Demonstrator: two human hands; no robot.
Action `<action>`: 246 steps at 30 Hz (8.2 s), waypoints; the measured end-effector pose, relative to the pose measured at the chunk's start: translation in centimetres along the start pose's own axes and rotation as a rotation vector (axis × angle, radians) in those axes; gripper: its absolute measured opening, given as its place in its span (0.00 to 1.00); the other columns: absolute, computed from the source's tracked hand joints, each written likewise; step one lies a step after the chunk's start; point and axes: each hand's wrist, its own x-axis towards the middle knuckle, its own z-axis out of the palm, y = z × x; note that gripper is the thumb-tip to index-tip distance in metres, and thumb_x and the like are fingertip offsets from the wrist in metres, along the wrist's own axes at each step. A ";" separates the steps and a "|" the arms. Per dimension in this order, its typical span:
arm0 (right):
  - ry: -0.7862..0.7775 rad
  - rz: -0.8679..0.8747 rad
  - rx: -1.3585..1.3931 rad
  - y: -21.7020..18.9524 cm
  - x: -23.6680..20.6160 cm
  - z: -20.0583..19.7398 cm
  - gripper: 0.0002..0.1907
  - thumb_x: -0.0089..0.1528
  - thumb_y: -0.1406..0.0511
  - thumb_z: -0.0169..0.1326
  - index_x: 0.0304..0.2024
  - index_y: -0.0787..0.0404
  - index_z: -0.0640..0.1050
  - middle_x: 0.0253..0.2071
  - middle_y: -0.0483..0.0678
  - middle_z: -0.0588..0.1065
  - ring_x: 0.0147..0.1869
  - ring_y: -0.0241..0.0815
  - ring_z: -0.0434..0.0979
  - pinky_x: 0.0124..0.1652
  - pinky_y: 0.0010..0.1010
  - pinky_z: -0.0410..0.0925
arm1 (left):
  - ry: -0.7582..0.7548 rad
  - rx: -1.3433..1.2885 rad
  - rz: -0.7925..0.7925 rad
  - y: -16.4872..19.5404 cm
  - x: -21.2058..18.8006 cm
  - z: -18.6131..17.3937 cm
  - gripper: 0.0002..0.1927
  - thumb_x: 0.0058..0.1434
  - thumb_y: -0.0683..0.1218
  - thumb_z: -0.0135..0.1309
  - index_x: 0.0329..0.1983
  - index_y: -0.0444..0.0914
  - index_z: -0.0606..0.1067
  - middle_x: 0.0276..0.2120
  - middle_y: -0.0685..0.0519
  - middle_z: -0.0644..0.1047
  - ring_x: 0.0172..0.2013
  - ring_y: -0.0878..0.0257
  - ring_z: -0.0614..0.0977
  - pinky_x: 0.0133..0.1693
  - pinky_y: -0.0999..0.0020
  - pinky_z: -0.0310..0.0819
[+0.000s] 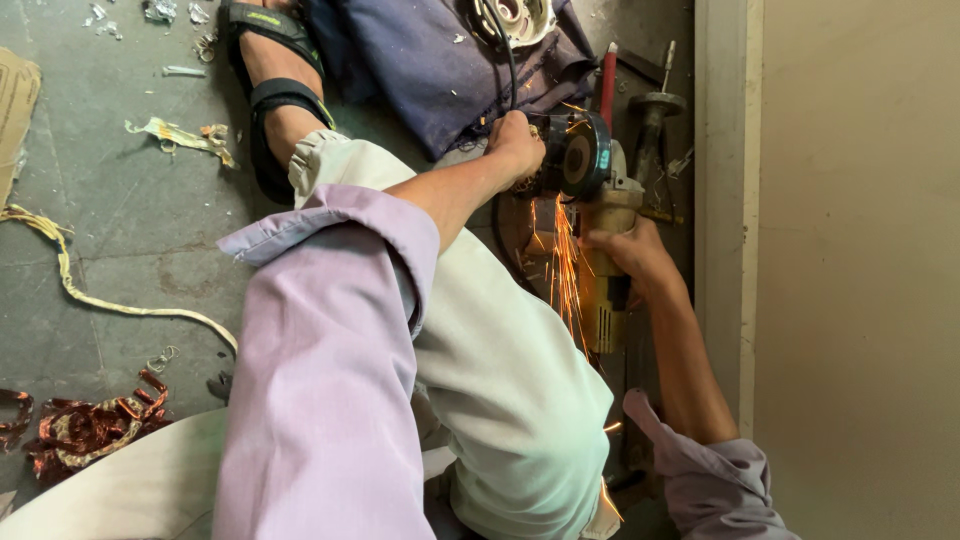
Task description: The person sits on the workshop floor and uses an angle grinder to grind metal components, producing sparks as the disc contacts the parts. They hold each piece steady with one hand while guiding the grinder with the other, working through several copper and steel parts laid out on the floor.
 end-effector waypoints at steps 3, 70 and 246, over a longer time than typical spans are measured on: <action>0.025 -0.033 0.037 0.2 0.5 0.2 0.26 0.48 0.68 0.67 0.49 0.63 0.77 0.40 0.48 0.80 0.40 0.42 0.81 0.39 0.37 0.76 | 0.005 -0.021 0.023 -0.1 -0.2 0.1 0.12 0.56 0.44 0.59 0.40 0.32 0.78 0.44 0.38 0.81 0.47 0.47 0.84 0.48 0.56 0.78; 0.018 -0.013 -0.067 4.4 0.9 -0.1 0.25 0.51 0.67 0.65 0.50 0.66 0.77 0.42 0.50 0.81 0.43 0.43 0.82 0.44 0.36 0.76 | -0.037 -0.002 -0.004 -0.2 -0.1 0.3 0.12 0.54 0.40 0.58 0.42 0.32 0.77 0.47 0.39 0.80 0.49 0.46 0.83 0.48 0.56 0.79; 0.036 -0.105 0.303 4.7 -3.3 -2.6 0.23 0.52 0.69 0.61 0.49 0.70 0.75 0.37 0.54 0.83 0.40 0.45 0.85 0.42 0.38 0.79 | -0.180 0.180 -0.059 -6.9 2.1 -1.9 0.14 0.54 0.44 0.61 0.41 0.31 0.81 0.40 0.40 0.83 0.39 0.51 0.86 0.42 0.56 0.79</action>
